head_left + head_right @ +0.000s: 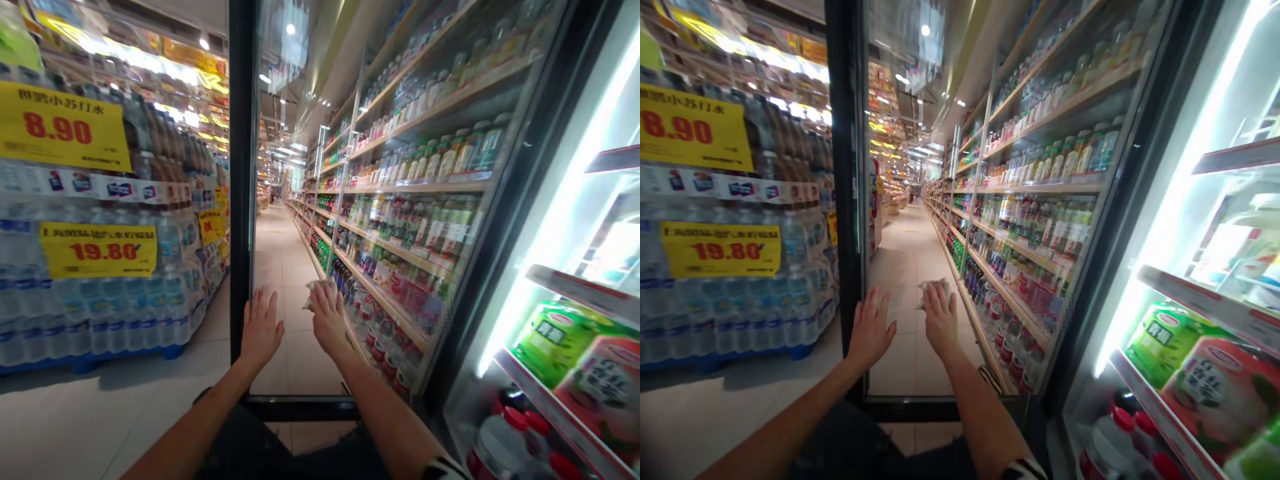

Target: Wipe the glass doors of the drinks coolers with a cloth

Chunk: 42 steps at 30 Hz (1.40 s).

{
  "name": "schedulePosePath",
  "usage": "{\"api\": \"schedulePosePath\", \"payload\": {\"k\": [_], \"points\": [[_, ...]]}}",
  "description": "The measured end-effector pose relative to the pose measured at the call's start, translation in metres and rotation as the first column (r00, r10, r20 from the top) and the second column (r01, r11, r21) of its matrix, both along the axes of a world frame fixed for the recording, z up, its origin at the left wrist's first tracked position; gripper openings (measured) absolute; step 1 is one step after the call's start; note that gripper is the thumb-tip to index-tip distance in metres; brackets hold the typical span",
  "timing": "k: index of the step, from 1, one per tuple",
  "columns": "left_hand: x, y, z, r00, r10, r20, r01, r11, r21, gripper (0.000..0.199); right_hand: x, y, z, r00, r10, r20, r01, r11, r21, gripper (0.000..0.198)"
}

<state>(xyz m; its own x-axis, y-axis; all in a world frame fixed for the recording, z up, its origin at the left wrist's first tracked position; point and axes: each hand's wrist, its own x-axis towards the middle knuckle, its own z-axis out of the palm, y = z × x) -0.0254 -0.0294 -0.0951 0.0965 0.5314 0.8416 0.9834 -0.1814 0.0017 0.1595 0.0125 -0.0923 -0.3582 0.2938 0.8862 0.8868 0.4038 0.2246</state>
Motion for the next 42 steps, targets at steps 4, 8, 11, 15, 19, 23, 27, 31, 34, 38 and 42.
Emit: {"api": "schedulePosePath", "payload": {"k": [4, 8, 11, 15, 19, 23, 27, 31, 34, 38, 42], "points": [[-0.002, 0.001, -0.003, 1.000, -0.007, 0.008, 0.007, 1.000, 0.003, 0.059, 0.021, 0.004, 0.009, 0.998, -0.038, -0.051, 0.040, 0.999, 0.035, 0.049], [0.007, 0.003, 0.002, 0.998, -0.051, -0.030, 0.051, 0.998, 0.028, 0.058, 0.041, 0.007, 0.024, 0.958, -0.170, -0.230, 0.187, 0.981, 0.053, 0.047], [0.018, 0.006, 0.017, 0.991, -0.099, -0.084, 0.101, 0.995, 0.020, 0.057, 0.022, 0.005, 0.025, 0.986, -0.113, -0.123, 0.119, 0.992, 0.048, 0.048], [0.026, 0.013, 0.038, 0.993, -0.091, -0.080, 0.092, 0.996, 0.013, 0.061, 0.015, 0.004, 0.024, 0.999, -0.006, 0.038, 0.004, 0.998, 0.059, 0.046], [0.025, 0.016, 0.040, 0.993, -0.083, -0.086, 0.083, 0.997, -0.009, 0.062, 0.056, 0.010, 0.035, 0.969, -0.145, -0.200, 0.160, 0.985, 0.059, 0.047], [0.028, 0.013, 0.037, 0.995, -0.083, -0.062, 0.082, 0.996, -0.023, 0.062, 0.056, 0.014, 0.043, 0.914, -0.194, -0.357, 0.229, 0.972, 0.060, 0.049], [0.029, 0.009, 0.041, 0.995, -0.085, -0.060, 0.082, 0.996, -0.039, 0.063, 0.019, 0.012, 0.041, 0.990, -0.084, -0.109, 0.097, 0.988, 0.118, 0.045], [0.024, 0.009, 0.043, 0.993, -0.091, -0.080, 0.088, 0.995, -0.051, 0.060, 0.043, 0.017, 0.048, 0.989, -0.096, -0.112, 0.117, 0.974, 0.193, 0.040], [0.023, 0.010, 0.042, 0.993, -0.095, -0.076, 0.093, 0.995, -0.033, 0.059, 0.078, 0.023, 0.058, 0.914, -0.172, -0.368, 0.249, 0.953, 0.173, 0.042], [0.026, 0.010, 0.041, 0.993, -0.097, -0.070, 0.096, 0.995, -0.024, 0.060, 0.062, 0.022, 0.057, 0.894, -0.174, -0.412, 0.245, 0.961, 0.125, 0.046], [0.027, 0.009, 0.046, 0.991, -0.099, -0.085, 0.096, 0.995, -0.041, 0.060, 0.019, 0.012, 0.041, 0.999, -0.037, -0.027, 0.040, 0.993, 0.108, 0.042]]}}
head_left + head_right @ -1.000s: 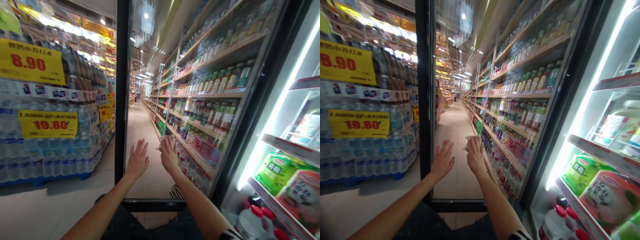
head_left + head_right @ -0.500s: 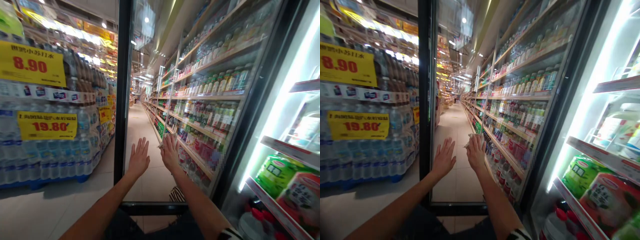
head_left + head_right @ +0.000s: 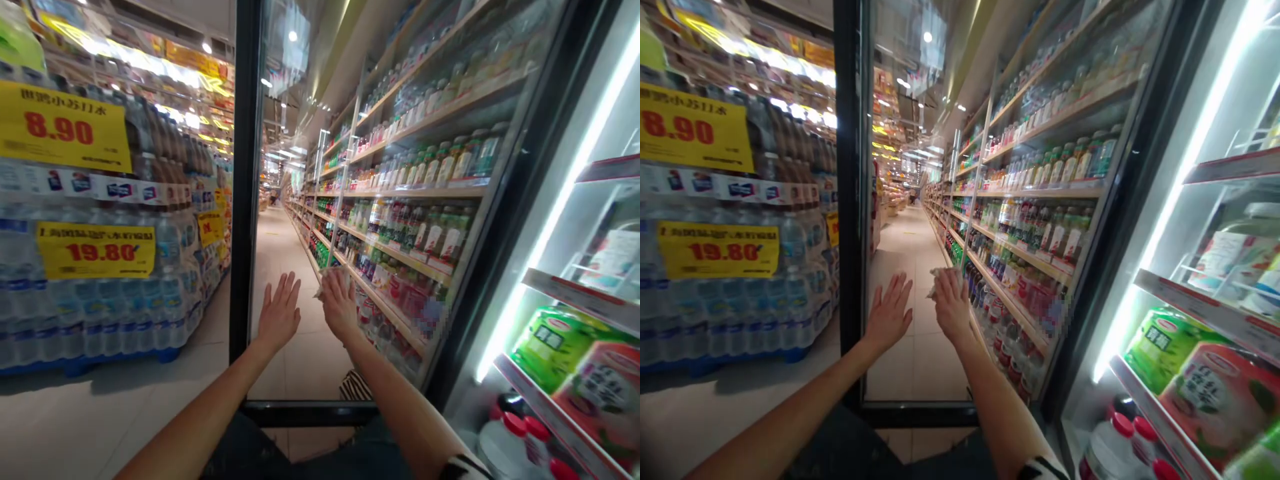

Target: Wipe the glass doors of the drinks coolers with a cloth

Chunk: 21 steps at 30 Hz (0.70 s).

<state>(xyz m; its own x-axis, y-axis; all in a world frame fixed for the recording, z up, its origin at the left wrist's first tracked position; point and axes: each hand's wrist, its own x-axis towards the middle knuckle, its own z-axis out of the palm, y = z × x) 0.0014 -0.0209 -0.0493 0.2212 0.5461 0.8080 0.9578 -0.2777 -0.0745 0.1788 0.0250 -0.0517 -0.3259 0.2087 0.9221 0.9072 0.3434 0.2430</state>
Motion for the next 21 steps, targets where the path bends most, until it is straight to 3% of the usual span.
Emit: {"api": "schedulePosePath", "payload": {"k": [3, 7, 9, 13, 16, 18, 21], "points": [[-0.001, 0.001, 0.003, 1.000, 0.015, 0.000, -0.015, 1.000, -0.025, 0.061, 0.013, -0.001, 0.000, 1.000, 0.011, 0.023, -0.011, 1.000, -0.001, 0.041], [0.000, 0.004, 0.002, 1.000, 0.018, -0.004, -0.018, 0.999, -0.031, 0.063, 0.057, 0.005, 0.012, 0.927, -0.137, -0.349, 0.160, 0.986, 0.036, 0.045], [0.001, 0.004, 0.001, 1.000, 0.027, 0.010, -0.027, 0.999, -0.019, 0.063, 0.058, 0.006, 0.015, 0.896, -0.150, -0.418, 0.176, 0.984, 0.023, 0.047], [0.003, 0.003, 0.000, 0.999, 0.036, 0.018, -0.035, 0.999, -0.011, 0.063, 0.028, 0.004, 0.009, 0.987, -0.042, -0.157, 0.043, 0.999, 0.003, 0.045], [0.001, 0.003, 0.000, 0.999, 0.036, 0.006, -0.036, 0.999, -0.002, 0.062, 0.033, 0.005, 0.007, 0.998, -0.008, -0.057, 0.009, 1.000, 0.009, 0.042], [0.001, 0.003, 0.000, 0.999, 0.039, 0.004, -0.039, 0.999, 0.006, 0.061, 0.057, 0.008, 0.010, 0.982, -0.062, -0.180, 0.071, 0.996, 0.044, 0.042], [0.002, 0.003, -0.001, 0.999, 0.039, 0.012, -0.039, 0.999, 0.015, 0.061, 0.092, 0.013, 0.015, 0.864, -0.149, -0.481, 0.195, 0.980, 0.047, 0.046]]}}
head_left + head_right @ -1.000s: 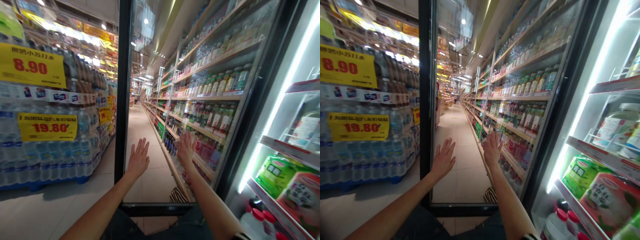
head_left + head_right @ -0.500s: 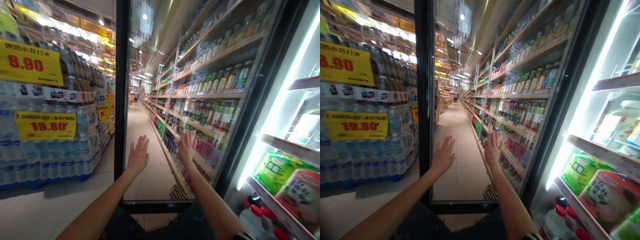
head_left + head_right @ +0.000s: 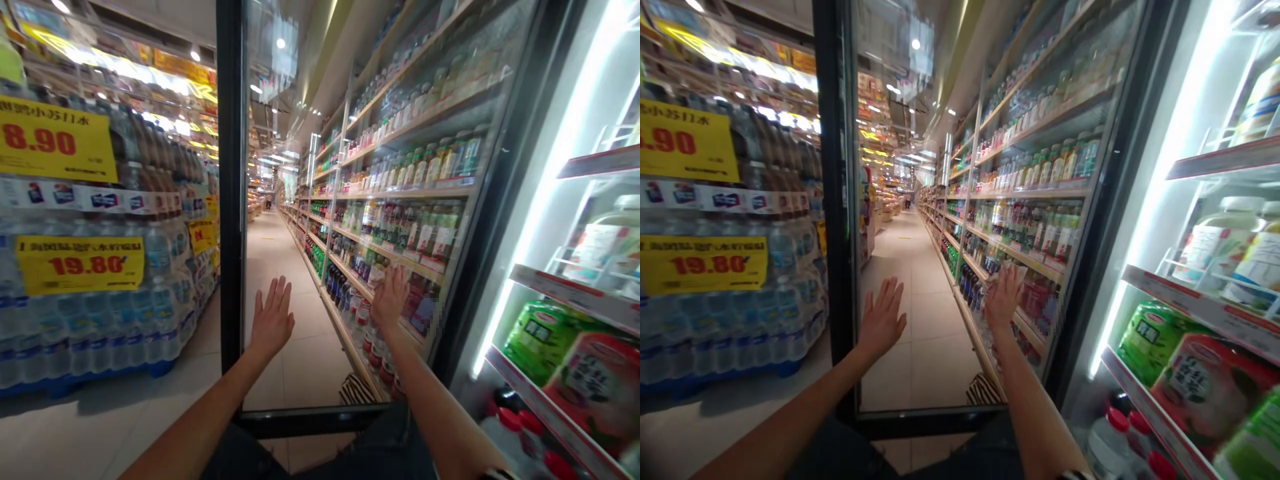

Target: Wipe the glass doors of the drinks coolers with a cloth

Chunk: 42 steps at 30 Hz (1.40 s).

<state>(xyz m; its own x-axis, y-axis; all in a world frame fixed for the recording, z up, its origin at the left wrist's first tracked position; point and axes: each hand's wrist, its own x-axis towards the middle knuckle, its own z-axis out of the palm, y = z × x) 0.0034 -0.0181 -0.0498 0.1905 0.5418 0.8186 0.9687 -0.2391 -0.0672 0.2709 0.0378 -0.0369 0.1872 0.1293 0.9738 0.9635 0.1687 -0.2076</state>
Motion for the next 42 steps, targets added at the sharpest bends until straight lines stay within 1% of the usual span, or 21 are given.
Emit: {"api": "schedulePosePath", "payload": {"k": [1, 3, 6, 8, 10, 13, 15, 16, 18, 20, 22, 24, 26, 28, 29, 30, 32, 36, 38, 40, 42], "points": [[0.002, 0.000, 0.000, 1.000, -0.002, 0.001, 0.002, 1.000, 0.003, 0.060, 0.004, 0.001, 0.001, 0.998, -0.013, -0.063, 0.014, 1.000, 0.008, 0.048], [0.007, -0.001, 0.001, 1.000, -0.017, -0.015, 0.017, 1.000, 0.010, 0.059, -0.001, 0.000, 0.000, 0.999, 0.007, -0.035, -0.008, 1.000, -0.006, 0.049], [0.019, 0.000, 0.006, 0.995, -0.059, -0.077, 0.060, 0.998, 0.011, 0.057, -0.019, -0.003, -0.007, 0.970, 0.090, 0.225, -0.079, 0.995, -0.060, 0.048], [0.026, 0.001, 0.010, 0.993, -0.065, -0.099, 0.065, 0.998, 0.000, 0.058, -0.018, -0.003, -0.009, 0.939, 0.114, 0.324, -0.092, 0.992, -0.081, 0.046], [0.031, 0.002, 0.014, 0.993, -0.055, -0.105, 0.054, 0.998, -0.011, 0.059, -0.002, -0.002, -0.010, 0.958, 0.085, 0.275, -0.068, 0.995, -0.072, 0.046], [0.034, 0.002, 0.015, 0.993, -0.047, -0.106, 0.045, 0.999, -0.023, 0.059, 0.028, 0.000, -0.006, 1.000, -0.002, 0.010, 0.002, 1.000, -0.020, 0.049], [0.036, 0.002, 0.014, 0.994, -0.048, -0.102, 0.046, 0.999, -0.017, 0.060, 0.032, -0.001, -0.006, 0.996, -0.011, -0.084, 0.012, 1.000, 0.013, 0.050], [0.039, 0.002, 0.014, 0.993, -0.055, -0.107, 0.054, 0.998, -0.011, 0.060, 0.028, -0.003, -0.008, 0.999, 0.011, -0.051, -0.010, 1.000, 0.008, 0.051], [0.045, 0.003, 0.011, 0.988, -0.079, -0.133, 0.080, 0.997, 0.001, 0.060, 0.011, -0.006, -0.013, 0.988, 0.085, 0.131, -0.079, 0.996, -0.044, 0.051], [0.050, 0.005, 0.009, 0.982, -0.097, -0.161, 0.098, 0.995, 0.003, 0.061, -0.004, -0.009, -0.019, 0.936, 0.149, 0.318, -0.122, 0.987, -0.105, 0.051], [0.053, 0.007, 0.007, 0.981, -0.093, -0.169, 0.094, 0.996, -0.002, 0.061, -0.003, -0.009, -0.023, 0.908, 0.162, 0.385, -0.123, 0.985, -0.124, 0.049], [0.054, 0.009, 0.006, 0.981, -0.091, -0.174, 0.090, 0.996, -0.012, 0.060, 0.013, -0.008, -0.022, 0.950, 0.106, 0.293, -0.082, 0.992, -0.092, 0.047], [0.053, 0.009, 0.007, 0.980, -0.094, -0.177, 0.091, 0.995, -0.026, 0.060, 0.033, -0.006, -0.018, 0.997, 0.022, 0.076, -0.019, 0.999, -0.037, 0.047], [0.054, 0.008, 0.007, 0.981, -0.094, -0.171, 0.089, 0.995, -0.035, 0.060, 0.043, -0.004, -0.013, 0.993, -0.021, -0.115, 0.022, 1.000, 0.009, 0.049], [0.054, 0.007, 0.007, 0.982, -0.093, -0.167, 0.088, 0.995, -0.037, 0.061, 0.041, -0.003, -0.012, 0.989, -0.015, -0.145, 0.018, 1.000, 0.020, 0.050], [0.055, 0.007, 0.008, 0.982, -0.093, -0.163, 0.088, 0.995, -0.037, 0.061, 0.034, -0.003, -0.011, 0.992, 0.004, -0.124, -0.001, 1.000, 0.024, 0.050], [0.056, 0.006, 0.008, 0.982, -0.097, -0.163, 0.092, 0.995, -0.035, 0.062, 0.012, -0.004, -0.011, 0.998, 0.061, 0.025, -0.061, 0.998, -0.004, 0.049], [0.052, 0.004, 0.010, 0.979, -0.110, -0.170, 0.107, 0.994, -0.027, 0.062, -0.018, -0.007, -0.009, 0.942, 0.159, 0.295, -0.131, 0.985, -0.115, 0.047], [0.047, 0.005, 0.013, 0.982, -0.107, -0.155, 0.107, 0.994, -0.007, 0.060, -0.011, -0.006, -0.003, 0.956, 0.145, 0.254, -0.117, 0.986, -0.120, 0.047], [0.039, 0.006, 0.017, 0.992, -0.073, -0.104, 0.077, 0.996, 0.033, 0.059, 0.002, -0.002, 0.006, 0.993, 0.089, 0.079, -0.084, 0.994, -0.075, 0.048], [0.033, 0.007, 0.022, 0.998, -0.031, -0.049, 0.035, 0.997, 0.065, 0.059, 0.005, 0.001, 0.015, 0.994, 0.050, -0.096, -0.052, 0.999, -0.014, 0.050]]}}
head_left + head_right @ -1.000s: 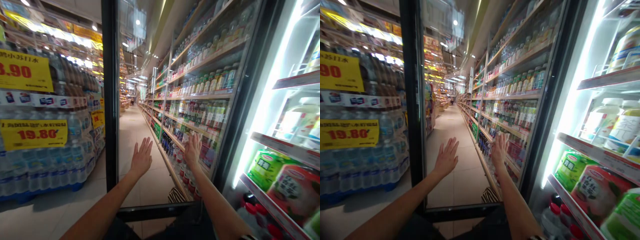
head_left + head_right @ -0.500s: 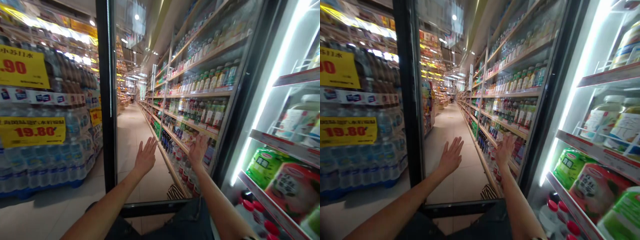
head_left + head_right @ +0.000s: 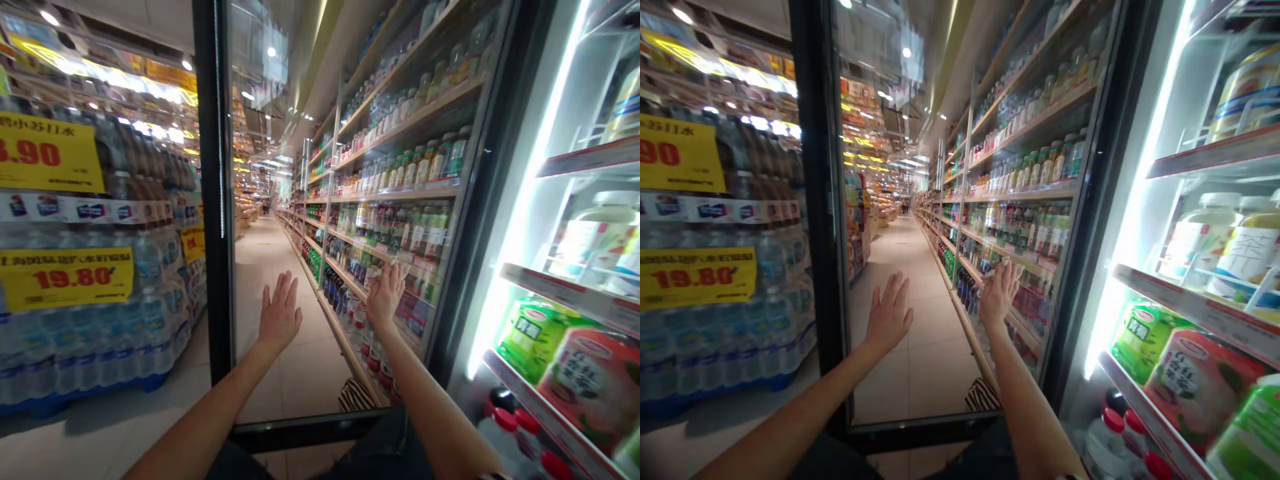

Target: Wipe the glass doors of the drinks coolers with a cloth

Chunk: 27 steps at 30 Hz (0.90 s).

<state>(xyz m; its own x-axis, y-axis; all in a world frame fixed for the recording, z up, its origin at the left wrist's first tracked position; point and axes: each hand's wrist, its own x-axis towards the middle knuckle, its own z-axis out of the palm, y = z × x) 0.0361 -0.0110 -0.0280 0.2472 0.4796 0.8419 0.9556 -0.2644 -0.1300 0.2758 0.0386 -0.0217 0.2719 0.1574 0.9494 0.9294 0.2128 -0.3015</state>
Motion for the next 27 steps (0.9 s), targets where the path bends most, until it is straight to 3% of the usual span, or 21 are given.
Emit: {"api": "schedulePosePath", "payload": {"k": [2, 4, 7, 9, 11, 14, 16, 18, 21, 23, 27], "points": [[-0.004, 0.001, 0.004, 1.000, 0.013, 0.019, -0.013, 1.000, 0.003, 0.059, -0.015, 0.001, 0.004, 1.000, 0.011, 0.003, -0.011, 1.000, 0.029, 0.050], [-0.006, 0.000, 0.006, 1.000, 0.004, 0.015, -0.004, 1.000, -0.008, 0.059, -0.042, -0.002, 0.001, 0.980, 0.062, 0.187, -0.068, 0.997, 0.025, 0.048], [-0.012, 0.000, 0.005, 1.000, -0.012, 0.006, 0.012, 1.000, 0.000, 0.058, -0.078, -0.009, -0.007, 0.848, 0.166, 0.504, -0.162, 0.985, -0.051, 0.043], [-0.019, 0.001, 0.003, 1.000, 0.003, 0.016, -0.004, 0.999, 0.038, 0.058, -0.083, -0.010, -0.007, 0.785, 0.206, 0.585, -0.187, 0.978, -0.094, 0.043], [-0.029, 0.003, 0.001, 0.999, 0.029, 0.026, -0.031, 0.996, 0.089, 0.058, -0.076, -0.007, 0.001, 0.823, 0.186, 0.537, -0.171, 0.982, -0.077, 0.044], [-0.040, 0.005, -0.001, 1.000, 0.026, 0.011, -0.027, 0.992, 0.125, 0.057, -0.066, -0.001, 0.019, 0.943, 0.077, 0.324, -0.093, 0.995, 0.034, 0.045], [-0.043, 0.006, -0.001, 1.000, 0.002, 0.005, -0.002, 0.993, 0.116, 0.057, -0.073, 0.001, 0.023, 0.966, 0.045, 0.253, -0.064, 0.996, 0.068, 0.046], [-0.046, 0.006, -0.001, 1.000, -0.014, 0.006, 0.014, 0.993, 0.114, 0.057, -0.087, -0.002, 0.017, 0.930, 0.085, 0.357, -0.108, 0.993, 0.046, 0.046], [-0.053, 0.005, -0.002, 1.000, -0.007, 0.020, 0.004, 0.989, 0.149, 0.060, -0.105, -0.006, 0.004, 0.756, 0.189, 0.626, -0.205, 0.978, -0.047, 0.045], [-0.060, 0.004, -0.003, 0.999, 0.017, 0.051, -0.025, 0.985, 0.169, 0.060, -0.109, -0.006, 0.006, 0.708, 0.197, 0.679, -0.225, 0.973, -0.049, 0.044], [-0.071, 0.001, -0.002, 0.999, 0.032, 0.039, -0.038, 0.987, 0.157, 0.060, -0.109, -0.001, 0.029, 0.886, 0.118, 0.448, -0.151, 0.988, 0.038, 0.044]]}}
